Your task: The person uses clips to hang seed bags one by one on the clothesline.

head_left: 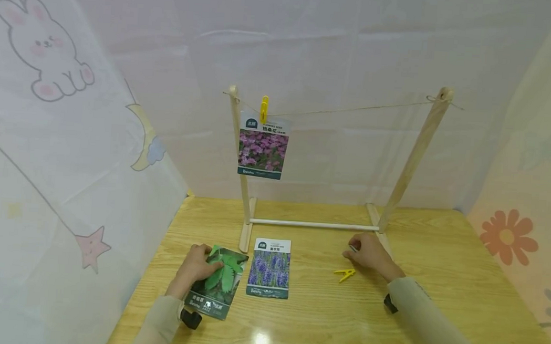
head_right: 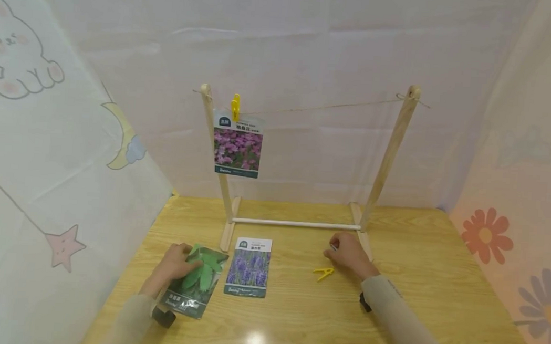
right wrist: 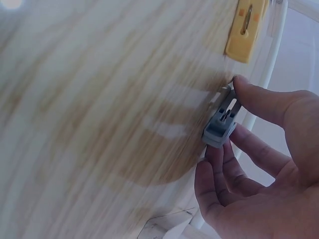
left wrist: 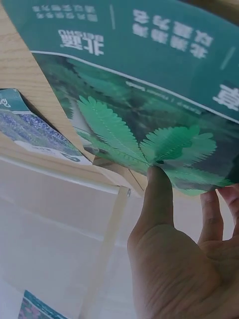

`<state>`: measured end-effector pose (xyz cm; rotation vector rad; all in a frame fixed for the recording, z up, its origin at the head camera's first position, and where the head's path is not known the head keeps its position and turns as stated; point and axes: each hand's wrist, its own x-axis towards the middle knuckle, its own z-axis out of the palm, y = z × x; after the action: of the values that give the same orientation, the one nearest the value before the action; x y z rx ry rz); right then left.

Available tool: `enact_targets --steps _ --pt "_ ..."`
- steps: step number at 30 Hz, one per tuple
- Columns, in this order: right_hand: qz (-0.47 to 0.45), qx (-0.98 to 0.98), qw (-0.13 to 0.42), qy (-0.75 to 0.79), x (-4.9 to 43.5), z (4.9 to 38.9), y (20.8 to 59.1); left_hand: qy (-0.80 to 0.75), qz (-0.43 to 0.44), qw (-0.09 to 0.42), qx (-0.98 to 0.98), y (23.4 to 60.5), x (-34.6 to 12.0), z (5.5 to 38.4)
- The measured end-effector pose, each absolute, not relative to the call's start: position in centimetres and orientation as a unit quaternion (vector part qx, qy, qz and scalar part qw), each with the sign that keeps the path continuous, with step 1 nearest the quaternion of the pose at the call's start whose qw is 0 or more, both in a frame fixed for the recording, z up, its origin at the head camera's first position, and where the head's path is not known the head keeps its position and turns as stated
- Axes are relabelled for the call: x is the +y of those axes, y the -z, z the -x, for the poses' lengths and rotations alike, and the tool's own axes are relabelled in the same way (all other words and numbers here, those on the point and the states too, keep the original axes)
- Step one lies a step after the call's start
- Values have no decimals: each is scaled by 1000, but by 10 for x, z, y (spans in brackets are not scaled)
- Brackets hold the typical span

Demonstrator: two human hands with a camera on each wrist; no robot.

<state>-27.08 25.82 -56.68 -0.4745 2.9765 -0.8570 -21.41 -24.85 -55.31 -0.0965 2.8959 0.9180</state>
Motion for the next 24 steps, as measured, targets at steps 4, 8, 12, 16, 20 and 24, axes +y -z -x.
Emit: enact_targets --steps 4,8,12,16,20,24 --pt "143 951 13 273 259 270 565 -314 30 57 947 553 -251 214" --pt "150 949 17 277 259 267 561 -319 23 64 945 552 -254 216" --pt "153 948 14 278 259 266 558 -336 30 75 938 548 -256 215" --pt "153 948 10 278 259 266 557 -360 41 87 928 544 -258 213" --pt "153 945 7 290 258 267 555 -376 45 89 921 544 -259 213" --pt "159 938 5 308 259 268 552 -396 47 93 912 543 -260 212"
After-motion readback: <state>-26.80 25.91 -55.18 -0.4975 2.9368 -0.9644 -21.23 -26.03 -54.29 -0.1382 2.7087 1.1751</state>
